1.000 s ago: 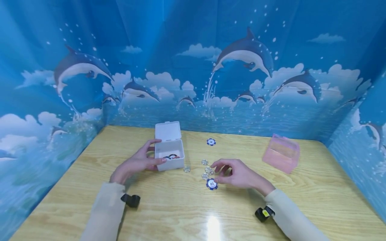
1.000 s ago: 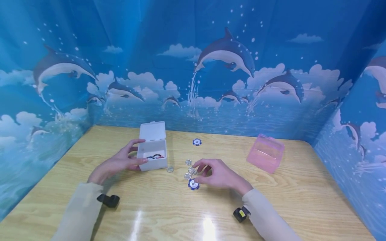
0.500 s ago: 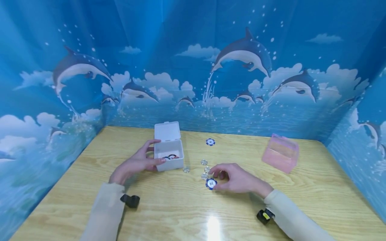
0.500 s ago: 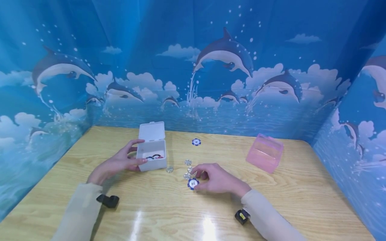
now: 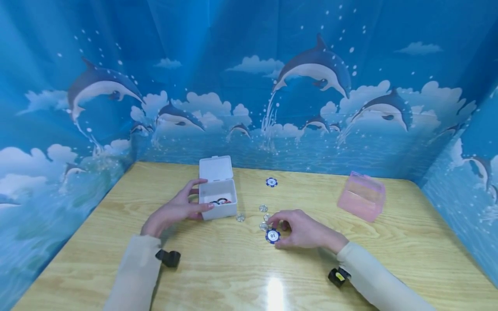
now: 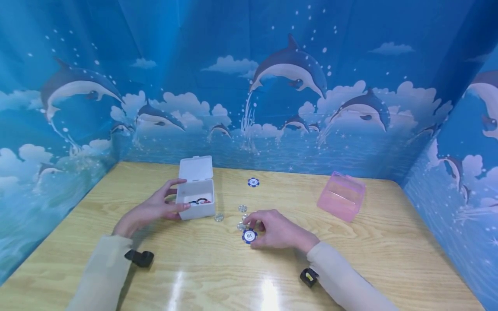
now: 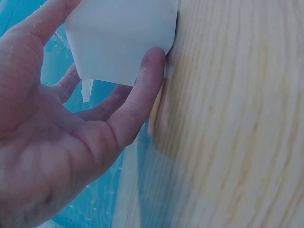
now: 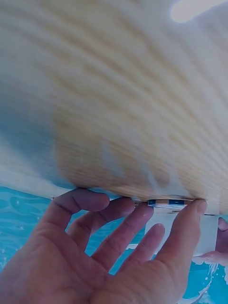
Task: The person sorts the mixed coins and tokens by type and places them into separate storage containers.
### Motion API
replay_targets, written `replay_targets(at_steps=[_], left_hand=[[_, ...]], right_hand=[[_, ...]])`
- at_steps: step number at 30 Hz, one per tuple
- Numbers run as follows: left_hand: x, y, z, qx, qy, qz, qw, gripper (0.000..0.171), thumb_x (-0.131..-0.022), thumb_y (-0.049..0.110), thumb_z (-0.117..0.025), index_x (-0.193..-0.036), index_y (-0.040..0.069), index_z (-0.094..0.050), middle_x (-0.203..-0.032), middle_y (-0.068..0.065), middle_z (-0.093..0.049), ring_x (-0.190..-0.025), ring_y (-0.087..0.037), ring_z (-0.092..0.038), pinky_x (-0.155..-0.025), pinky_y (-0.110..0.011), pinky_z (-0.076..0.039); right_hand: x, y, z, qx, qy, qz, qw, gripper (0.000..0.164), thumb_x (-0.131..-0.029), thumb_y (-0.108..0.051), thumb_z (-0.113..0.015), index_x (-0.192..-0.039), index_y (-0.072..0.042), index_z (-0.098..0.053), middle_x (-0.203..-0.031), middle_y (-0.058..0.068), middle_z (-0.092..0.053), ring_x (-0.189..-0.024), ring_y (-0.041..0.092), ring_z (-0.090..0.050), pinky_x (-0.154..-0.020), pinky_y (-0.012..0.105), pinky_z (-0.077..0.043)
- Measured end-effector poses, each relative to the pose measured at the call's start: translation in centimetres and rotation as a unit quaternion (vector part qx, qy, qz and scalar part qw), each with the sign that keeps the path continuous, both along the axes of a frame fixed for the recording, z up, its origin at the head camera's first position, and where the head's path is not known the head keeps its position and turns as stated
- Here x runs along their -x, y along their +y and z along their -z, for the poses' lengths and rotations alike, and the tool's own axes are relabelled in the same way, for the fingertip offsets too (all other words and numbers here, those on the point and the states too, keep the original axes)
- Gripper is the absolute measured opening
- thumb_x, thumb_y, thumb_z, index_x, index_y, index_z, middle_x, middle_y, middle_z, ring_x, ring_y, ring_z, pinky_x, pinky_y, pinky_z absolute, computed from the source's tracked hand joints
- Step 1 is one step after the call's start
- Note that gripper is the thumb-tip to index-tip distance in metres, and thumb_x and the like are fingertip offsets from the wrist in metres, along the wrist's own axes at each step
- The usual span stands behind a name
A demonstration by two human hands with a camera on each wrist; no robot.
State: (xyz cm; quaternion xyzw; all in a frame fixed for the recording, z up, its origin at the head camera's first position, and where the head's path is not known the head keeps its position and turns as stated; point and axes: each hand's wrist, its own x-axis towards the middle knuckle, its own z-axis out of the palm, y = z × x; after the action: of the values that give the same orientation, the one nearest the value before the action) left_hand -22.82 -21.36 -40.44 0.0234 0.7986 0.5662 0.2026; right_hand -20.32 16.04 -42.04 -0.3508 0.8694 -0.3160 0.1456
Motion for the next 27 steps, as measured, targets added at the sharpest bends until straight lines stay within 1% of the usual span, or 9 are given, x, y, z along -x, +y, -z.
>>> replay_targets(at_steps=[6, 10, 14, 16, 22, 27], left_hand=[[-0.01, -0.01, 0.04, 0.002, 0.003, -0.001, 1.0, 0.095, -0.092, 0.029, -0.078, -0.162, 0.03, -0.014, -0.165, -0.02, -0.021, -0.133, -0.044, -0.055, -0.093, -0.043, -0.063], [-0.01, 0.0, 0.09, 0.001, 0.004, -0.001, 1.0, 0.095, -0.092, 0.029, -0.078, -0.162, 0.03, -0.014, -0.165, -0.02, -0.021, -0.133, -0.045, -0.055, -0.093, -0.044, -0.063], [-0.02, -0.02, 0.16, -0.002, 0.003, 0.0, 1.0, 0.095, -0.092, 0.029, -0.078, -0.162, 0.03, -0.013, -0.164, -0.02, -0.022, -0.132, -0.044, -0.055, -0.093, -0.044, -0.063], [-0.01, -0.05, 0.18, -0.005, 0.003, 0.001, 1.0, 0.095, -0.092, 0.028, -0.077, -0.162, 0.03, -0.013, -0.164, -0.02, -0.023, -0.132, -0.044, -0.056, -0.093, -0.044, -0.063], [0.01, -0.07, 0.17, -0.006, 0.003, 0.003, 1.0, 0.095, -0.092, 0.028, -0.078, -0.162, 0.03, -0.014, -0.164, -0.02, -0.023, -0.131, -0.043, -0.056, -0.092, -0.044, -0.063], [0.04, -0.08, 0.23, -0.014, -0.001, 0.002, 0.9999, 0.097, -0.09, 0.031, -0.08, -0.162, 0.031, -0.014, -0.163, -0.02, -0.023, -0.13, -0.042, -0.057, -0.092, -0.044, -0.063]], right_hand=[[0.06, -0.29, -0.06, 0.0, -0.006, -0.002, 1.0, 0.05, -0.081, -0.017, -0.085, -0.128, -0.016, -0.068, -0.105, -0.004, -0.068, -0.085, 0.01, -0.059, -0.073, 0.022, -0.054], [0.05, -0.46, -0.24, -0.002, -0.015, -0.004, 1.0, 0.048, -0.081, -0.014, -0.084, -0.127, -0.015, -0.069, -0.099, -0.003, -0.067, -0.082, 0.012, -0.058, -0.069, 0.021, -0.053], [0.07, -0.4, -0.34, -0.009, -0.015, -0.001, 1.0, 0.044, -0.081, -0.016, -0.085, -0.123, -0.013, -0.072, -0.095, -0.004, -0.064, -0.08, 0.009, -0.056, -0.067, 0.02, -0.051], [0.14, -0.29, -0.3, -0.008, -0.016, 0.003, 1.0, 0.042, -0.08, -0.017, -0.086, -0.119, -0.013, -0.073, -0.096, -0.004, -0.063, -0.081, 0.009, -0.056, -0.069, 0.02, -0.052], [0.34, -0.12, 0.03, 0.013, -0.031, 0.012, 0.999, 0.036, -0.078, -0.017, -0.088, -0.11, -0.018, -0.072, -0.096, -0.004, -0.066, -0.086, 0.011, -0.06, -0.074, 0.02, -0.054], [0.5, -0.11, 0.03, 0.025, -0.04, 0.014, 0.999, 0.031, -0.08, -0.018, -0.087, -0.107, -0.021, -0.072, -0.087, -0.005, -0.067, -0.078, 0.009, -0.06, -0.068, 0.022, -0.055]])
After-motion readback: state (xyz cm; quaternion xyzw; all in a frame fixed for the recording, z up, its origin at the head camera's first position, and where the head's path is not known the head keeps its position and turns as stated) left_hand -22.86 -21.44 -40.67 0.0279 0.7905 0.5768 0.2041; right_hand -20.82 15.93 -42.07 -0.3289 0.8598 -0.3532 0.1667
